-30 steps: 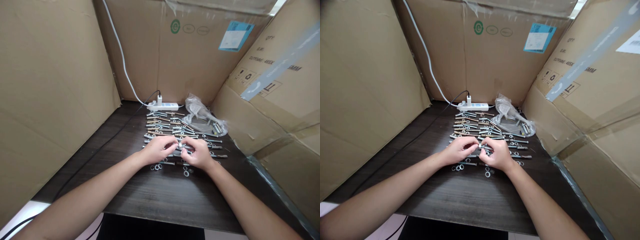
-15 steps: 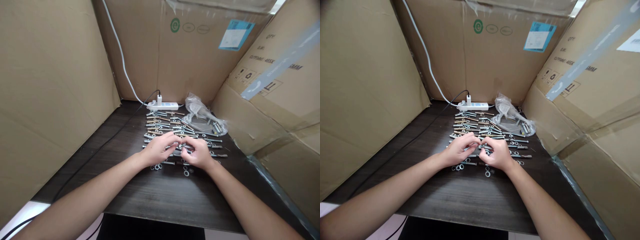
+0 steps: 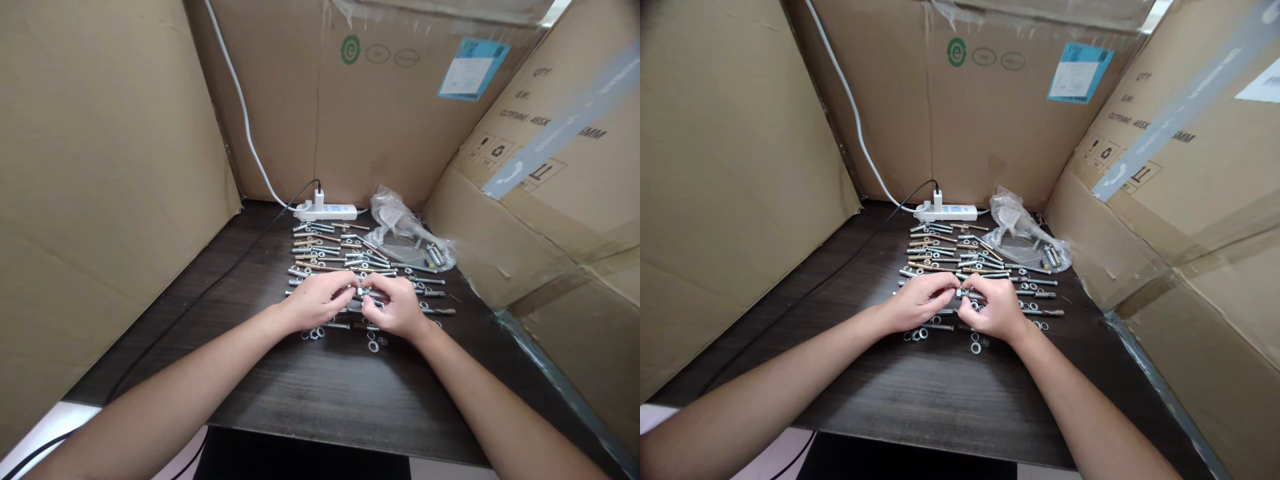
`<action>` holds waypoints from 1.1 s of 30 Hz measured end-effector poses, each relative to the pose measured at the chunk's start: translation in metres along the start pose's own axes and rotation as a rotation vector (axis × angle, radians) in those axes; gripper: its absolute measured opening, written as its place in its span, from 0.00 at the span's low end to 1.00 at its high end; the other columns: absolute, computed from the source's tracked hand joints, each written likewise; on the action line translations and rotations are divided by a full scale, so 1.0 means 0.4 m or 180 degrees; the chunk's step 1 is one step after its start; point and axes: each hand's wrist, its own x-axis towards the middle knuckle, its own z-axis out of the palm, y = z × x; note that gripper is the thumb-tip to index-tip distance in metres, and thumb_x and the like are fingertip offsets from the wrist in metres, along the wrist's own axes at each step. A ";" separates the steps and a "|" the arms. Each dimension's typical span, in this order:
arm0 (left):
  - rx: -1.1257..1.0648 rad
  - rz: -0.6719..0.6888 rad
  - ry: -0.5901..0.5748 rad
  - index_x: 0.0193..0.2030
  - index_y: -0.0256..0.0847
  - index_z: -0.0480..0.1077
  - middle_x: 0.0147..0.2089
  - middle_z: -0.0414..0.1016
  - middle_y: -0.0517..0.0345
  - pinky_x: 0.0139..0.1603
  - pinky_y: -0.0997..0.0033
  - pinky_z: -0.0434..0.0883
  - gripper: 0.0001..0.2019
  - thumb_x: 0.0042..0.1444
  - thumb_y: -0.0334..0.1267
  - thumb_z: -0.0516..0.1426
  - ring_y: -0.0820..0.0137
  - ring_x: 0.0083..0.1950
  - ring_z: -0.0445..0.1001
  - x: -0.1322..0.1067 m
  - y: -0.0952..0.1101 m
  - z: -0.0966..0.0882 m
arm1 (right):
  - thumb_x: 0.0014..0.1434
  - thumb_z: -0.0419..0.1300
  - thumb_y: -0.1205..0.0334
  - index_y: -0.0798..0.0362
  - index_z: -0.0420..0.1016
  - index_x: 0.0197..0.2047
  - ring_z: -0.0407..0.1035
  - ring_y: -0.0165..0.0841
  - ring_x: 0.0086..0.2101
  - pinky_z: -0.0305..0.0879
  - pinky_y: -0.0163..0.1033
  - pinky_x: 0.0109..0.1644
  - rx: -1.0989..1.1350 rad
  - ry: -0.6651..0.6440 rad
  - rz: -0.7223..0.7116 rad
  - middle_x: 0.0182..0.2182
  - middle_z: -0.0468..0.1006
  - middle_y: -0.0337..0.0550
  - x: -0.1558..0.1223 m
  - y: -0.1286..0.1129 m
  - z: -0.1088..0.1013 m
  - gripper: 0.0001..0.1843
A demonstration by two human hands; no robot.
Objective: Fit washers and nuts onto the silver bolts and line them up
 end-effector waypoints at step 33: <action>0.0078 0.0184 0.0184 0.47 0.42 0.65 0.39 0.68 0.59 0.40 0.73 0.64 0.10 0.62 0.32 0.47 0.72 0.39 0.67 -0.007 0.005 -0.001 | 0.47 0.55 0.65 0.53 0.70 0.30 0.54 0.24 0.15 0.54 0.31 0.23 -0.0044 -0.0042 0.0074 0.15 0.62 0.31 -0.002 0.002 0.002 0.06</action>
